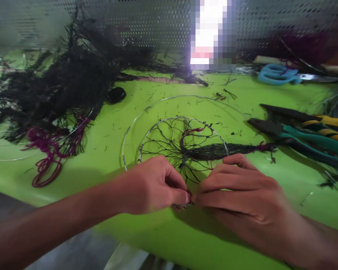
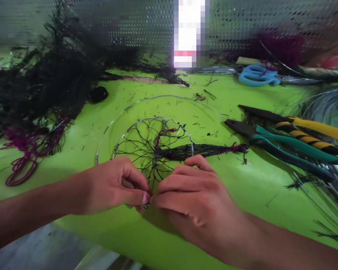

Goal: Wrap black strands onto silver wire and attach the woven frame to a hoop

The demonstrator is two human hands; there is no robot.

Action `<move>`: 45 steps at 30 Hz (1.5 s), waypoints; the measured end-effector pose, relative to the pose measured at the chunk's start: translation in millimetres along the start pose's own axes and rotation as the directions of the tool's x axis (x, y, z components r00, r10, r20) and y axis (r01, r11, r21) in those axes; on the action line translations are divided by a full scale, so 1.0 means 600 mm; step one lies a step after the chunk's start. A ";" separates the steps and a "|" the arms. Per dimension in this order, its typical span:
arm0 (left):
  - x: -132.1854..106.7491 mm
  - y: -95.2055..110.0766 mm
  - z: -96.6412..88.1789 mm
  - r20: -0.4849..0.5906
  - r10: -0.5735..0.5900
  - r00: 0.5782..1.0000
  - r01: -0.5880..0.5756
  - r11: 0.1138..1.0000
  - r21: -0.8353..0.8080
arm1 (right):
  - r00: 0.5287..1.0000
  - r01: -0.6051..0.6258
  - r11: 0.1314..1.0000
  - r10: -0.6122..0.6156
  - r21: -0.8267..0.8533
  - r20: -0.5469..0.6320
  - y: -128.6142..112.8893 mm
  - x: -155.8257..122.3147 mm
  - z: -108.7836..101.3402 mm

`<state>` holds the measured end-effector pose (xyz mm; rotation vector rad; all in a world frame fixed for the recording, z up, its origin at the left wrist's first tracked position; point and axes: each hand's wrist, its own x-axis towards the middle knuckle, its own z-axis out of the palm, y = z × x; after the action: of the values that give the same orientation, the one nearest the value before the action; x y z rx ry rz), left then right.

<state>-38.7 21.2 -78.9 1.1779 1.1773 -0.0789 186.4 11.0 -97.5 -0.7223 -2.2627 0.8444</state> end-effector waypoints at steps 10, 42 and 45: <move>0.018 0.036 -0.005 0.096 -0.148 0.984 0.155 0.985 -0.076 | 0.999 0.042 0.999 -0.042 0.015 -0.014 -0.002 -0.002 0.000; 0.001 -0.077 0.087 -0.218 0.920 0.326 -0.333 0.327 0.884 | 0.995 -0.079 0.996 0.081 0.035 -0.058 0.011 0.002 0.008; 0.001 -0.076 0.093 -0.258 0.887 0.384 -0.346 0.397 0.850 | 0.995 -0.086 0.995 0.088 0.040 -0.053 0.013 0.001 0.008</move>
<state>-28.0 -40.4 -115.1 2.5060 1.1990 0.7412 184.8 14.3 -105.8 -0.8221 -2.1746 0.8951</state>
